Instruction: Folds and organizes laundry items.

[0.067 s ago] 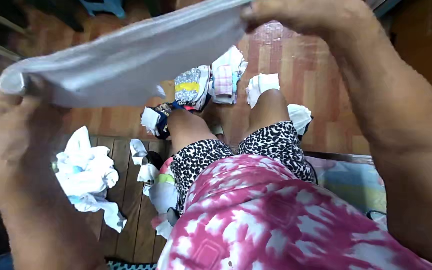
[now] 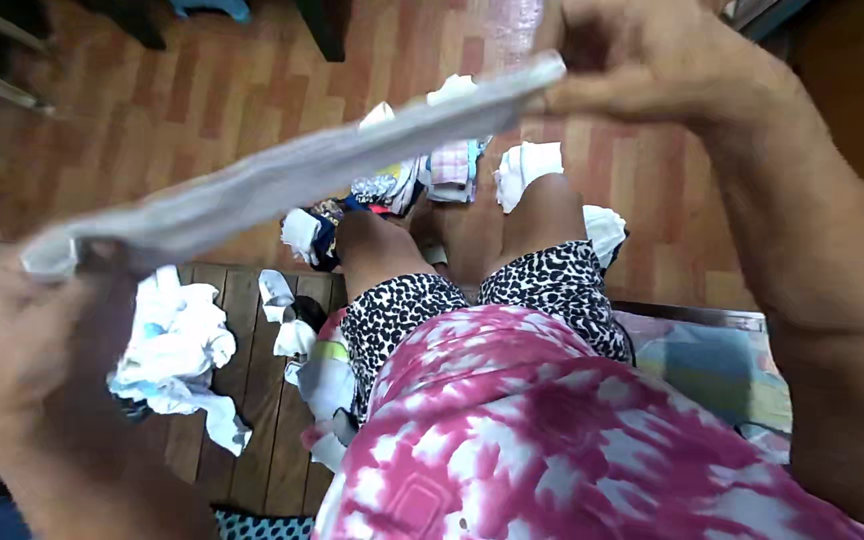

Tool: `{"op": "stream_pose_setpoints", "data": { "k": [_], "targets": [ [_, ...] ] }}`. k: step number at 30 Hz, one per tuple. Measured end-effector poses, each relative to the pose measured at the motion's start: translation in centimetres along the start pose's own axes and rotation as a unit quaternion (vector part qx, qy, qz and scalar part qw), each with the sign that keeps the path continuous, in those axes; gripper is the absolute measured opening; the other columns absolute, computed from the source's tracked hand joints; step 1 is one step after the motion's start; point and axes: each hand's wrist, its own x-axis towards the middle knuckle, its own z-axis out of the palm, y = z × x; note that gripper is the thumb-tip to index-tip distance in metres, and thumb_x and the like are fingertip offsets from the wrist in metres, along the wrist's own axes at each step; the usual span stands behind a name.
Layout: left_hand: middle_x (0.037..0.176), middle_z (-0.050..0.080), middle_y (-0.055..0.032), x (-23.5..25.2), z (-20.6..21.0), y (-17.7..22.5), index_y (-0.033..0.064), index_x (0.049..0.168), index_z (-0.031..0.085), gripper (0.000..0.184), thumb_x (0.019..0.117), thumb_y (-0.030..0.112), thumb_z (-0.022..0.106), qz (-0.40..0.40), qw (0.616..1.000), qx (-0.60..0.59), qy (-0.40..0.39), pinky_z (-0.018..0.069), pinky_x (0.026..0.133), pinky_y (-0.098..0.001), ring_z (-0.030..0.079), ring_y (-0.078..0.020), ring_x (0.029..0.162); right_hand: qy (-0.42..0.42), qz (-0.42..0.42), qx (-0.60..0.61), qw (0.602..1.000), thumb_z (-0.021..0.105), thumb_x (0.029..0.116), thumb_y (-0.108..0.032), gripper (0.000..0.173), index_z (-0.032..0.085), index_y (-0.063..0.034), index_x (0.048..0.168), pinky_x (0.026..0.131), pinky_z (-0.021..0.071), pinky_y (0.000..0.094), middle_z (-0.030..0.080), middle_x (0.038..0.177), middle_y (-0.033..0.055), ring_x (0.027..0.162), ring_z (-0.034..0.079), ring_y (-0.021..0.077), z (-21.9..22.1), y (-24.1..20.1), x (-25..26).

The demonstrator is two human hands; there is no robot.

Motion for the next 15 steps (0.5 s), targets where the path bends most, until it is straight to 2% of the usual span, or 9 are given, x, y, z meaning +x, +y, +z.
{"op": "stream_pose_setpoints", "data": {
  "k": [2,3,5,7,10,12,14,15],
  "targets": [
    [0.114,0.072,0.0136,-5.7,1.9,1.9,0.0274,0.116,0.072,0.025,0.1,0.043,0.062,-0.001,0.995,0.035,-0.09,0.0561,0.094,-0.024,0.067,-0.0019,0.106,-0.053,-0.052,0.02,0.997,0.068,0.0919,-0.031,0.025,0.07,-0.0065,0.097,0.071,0.0573,0.0235,0.07,0.09,-0.0012,0.08,0.065,0.0029,2.5,-1.3,-4.0],
    [0.114,0.075,0.0123,-7.7,3.5,2.9,0.0293,0.115,0.075,0.027,0.1,0.046,0.06,-0.008,0.989,0.032,-0.143,0.0578,0.095,-0.0263,0.069,-0.0047,0.107,-0.083,-0.059,0.039,0.994,0.069,0.0903,-0.029,0.023,0.072,-0.0069,0.094,0.073,0.059,0.0277,0.074,0.093,0.0007,0.085,0.069,0.0066,3.8,-1.9,-5.9],
    [0.116,0.076,0.0054,-11.3,5.7,2.5,0.0269,0.115,0.076,0.033,0.1024,0.048,0.055,-0.041,0.975,-0.016,-0.219,0.0574,0.101,-0.0361,0.071,-0.0151,0.112,-0.142,-0.033,0.098,0.985,0.071,0.0842,-0.02,0.014,0.073,-0.0079,0.092,0.076,0.0606,0.0287,0.075,0.099,0.0015,0.09,0.071,0.0091,6.9,-2.4,-9.4],
    [0.116,0.076,0.005,-13.9,7.4,1.1,0.0273,0.115,0.076,0.033,0.1027,0.048,0.054,-0.082,0.967,-0.043,-0.237,0.0569,0.103,-0.0371,0.071,-0.0163,0.113,-0.18,-0.011,0.151,0.972,0.072,0.0839,-0.017,0.012,0.074,-0.0095,0.094,0.077,0.061,0.0253,0.076,0.101,-0.001,0.091,0.071,0.0067,9.8,-1.6,-11.8],
    [0.114,0.076,0.0085,-15.0,8.3,-1.5,0.0306,0.115,0.076,0.03,0.1023,0.047,0.055,-0.117,0.967,-0.063,-0.218,0.0572,0.1,-0.0322,0.071,-0.0107,0.111,-0.183,0.035,0.25,0.95,0.069,0.088,-0.015,0.014,0.073,-0.0048,0.096,0.072,0.0576,0.0193,0.074,0.092,-0.0015,0.081,0.068,0.0009,12.1,0.6,-11.3],
    [0.11,0.076,0.0152,-13.9,7.9,-3.0,0.0366,0.111,0.077,0.024,0.0994,0.049,0.06,-0.14,0.972,-0.064,-0.175,0.0574,0.093,-0.0232,0.07,-0.0009,0.103,-0.135,0.091,0.303,0.939,0.069,0.0889,-0.012,0.008,0.064,-0.0072,0.093,0.062,0.0518,0.0142,0.067,0.081,-0.0073,0.07,0.061,-0.0047,12.7,2.0,-9.0],
    [0.094,0.076,0.0168,-11.9,7.7,-4.6,0.0364,0.1,0.078,0.017,0.0911,0.049,0.072,-0.188,0.975,-0.093,-0.072,0.0573,0.077,-0.0174,0.069,0.004,0.084,-0.035,0.173,0.371,0.912,0.066,0.0899,-0.007,0.01,0.06,-0.0128,0.096,0.066,0.0555,0.0176,0.068,0.078,-0.0108,0.071,0.064,-0.0031,13.4,3.2,-5.4],
    [0.089,0.074,0.0168,-10.5,8.2,-5.3,0.0348,0.096,0.074,0.015,0.0876,0.047,0.076,-0.215,0.97,-0.117,0.004,0.0573,0.071,-0.0177,0.067,0.004,0.077,0.018,0.205,0.432,0.878,0.062,0.0933,-0.005,0.011,0.058,-0.0125,0.1,0.07,0.0583,0.0237,0.069,0.084,-0.0064,0.075,0.067,0.003,14.1,4.0,-3.5]
  ]
}}
